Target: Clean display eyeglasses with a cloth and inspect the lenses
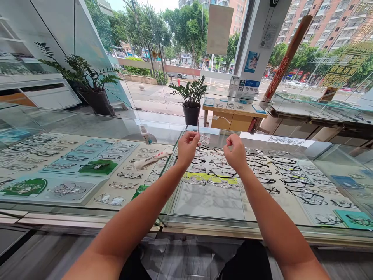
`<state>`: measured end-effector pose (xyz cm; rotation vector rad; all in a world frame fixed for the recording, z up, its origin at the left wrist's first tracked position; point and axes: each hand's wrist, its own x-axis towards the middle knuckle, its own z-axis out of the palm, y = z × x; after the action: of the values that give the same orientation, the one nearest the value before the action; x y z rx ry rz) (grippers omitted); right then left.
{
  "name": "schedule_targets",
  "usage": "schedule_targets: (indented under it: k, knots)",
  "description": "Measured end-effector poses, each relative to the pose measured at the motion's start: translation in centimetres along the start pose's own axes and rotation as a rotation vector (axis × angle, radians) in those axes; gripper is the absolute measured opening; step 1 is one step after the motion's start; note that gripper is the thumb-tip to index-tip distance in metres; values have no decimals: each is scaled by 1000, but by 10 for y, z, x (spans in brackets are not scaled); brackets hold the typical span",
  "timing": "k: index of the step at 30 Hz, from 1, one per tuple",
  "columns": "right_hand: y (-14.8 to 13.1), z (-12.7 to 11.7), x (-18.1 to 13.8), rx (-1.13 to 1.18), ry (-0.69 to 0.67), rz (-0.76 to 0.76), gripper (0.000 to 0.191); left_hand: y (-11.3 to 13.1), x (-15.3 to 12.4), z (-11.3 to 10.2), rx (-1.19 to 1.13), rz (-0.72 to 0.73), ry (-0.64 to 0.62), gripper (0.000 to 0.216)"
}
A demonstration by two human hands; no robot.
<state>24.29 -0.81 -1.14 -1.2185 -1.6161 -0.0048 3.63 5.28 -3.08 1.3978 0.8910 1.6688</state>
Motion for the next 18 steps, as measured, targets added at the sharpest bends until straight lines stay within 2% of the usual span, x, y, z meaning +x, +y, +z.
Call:
schedule_targets:
  k: [3,9,18]
  knots:
    - [-1,-2,2,21,33,-8,32,3,-3,1,46,45,-56,37]
    - [-7,3,-1,47,-30,-61,35,8,-13,5,129,95,-149,33]
    - [-12,5,-3,69,-107,-53,39,14,-20,10,140,98,-243,33]
